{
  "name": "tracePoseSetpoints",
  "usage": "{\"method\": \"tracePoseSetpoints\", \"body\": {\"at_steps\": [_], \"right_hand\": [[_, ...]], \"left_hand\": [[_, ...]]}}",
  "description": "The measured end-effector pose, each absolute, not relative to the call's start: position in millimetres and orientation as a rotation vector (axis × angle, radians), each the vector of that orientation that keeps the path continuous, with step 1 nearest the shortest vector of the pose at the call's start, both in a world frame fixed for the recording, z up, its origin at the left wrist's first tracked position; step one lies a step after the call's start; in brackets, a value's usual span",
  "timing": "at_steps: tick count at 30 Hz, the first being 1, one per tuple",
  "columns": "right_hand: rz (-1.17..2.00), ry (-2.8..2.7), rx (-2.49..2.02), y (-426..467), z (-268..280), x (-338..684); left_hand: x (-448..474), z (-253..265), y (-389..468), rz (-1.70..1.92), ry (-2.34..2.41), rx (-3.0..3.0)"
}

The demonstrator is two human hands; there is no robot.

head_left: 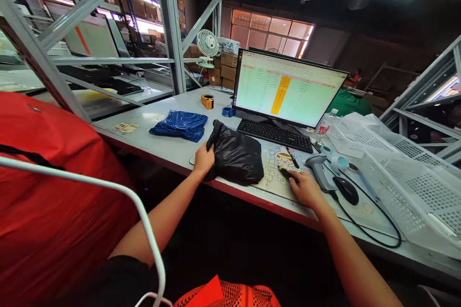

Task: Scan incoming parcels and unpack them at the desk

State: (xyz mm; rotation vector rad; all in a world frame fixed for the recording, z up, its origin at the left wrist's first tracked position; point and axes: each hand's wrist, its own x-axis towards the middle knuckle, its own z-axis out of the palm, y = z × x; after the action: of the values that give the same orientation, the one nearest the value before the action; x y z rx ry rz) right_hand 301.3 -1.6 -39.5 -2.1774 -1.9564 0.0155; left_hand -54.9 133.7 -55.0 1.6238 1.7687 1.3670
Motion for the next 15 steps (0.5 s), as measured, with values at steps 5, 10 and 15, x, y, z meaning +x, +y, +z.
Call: {"method": "tracePoseSetpoints", "body": {"at_steps": [5, 10, 15], "right_hand": [[-0.157, -1.911, -2.279, -17, -62, 330], [-0.186, -1.870, -2.010, 9, -29, 302], [0.239, -2.047, -1.447, 72, 12, 223]], "left_hand": [[-64, -31, 132, 1.363, 1.787, 1.995], [-30, -26, 120, 0.942, 1.228, 2.699], [-6, -59, 103, 0.964, 1.249, 2.694]]}}
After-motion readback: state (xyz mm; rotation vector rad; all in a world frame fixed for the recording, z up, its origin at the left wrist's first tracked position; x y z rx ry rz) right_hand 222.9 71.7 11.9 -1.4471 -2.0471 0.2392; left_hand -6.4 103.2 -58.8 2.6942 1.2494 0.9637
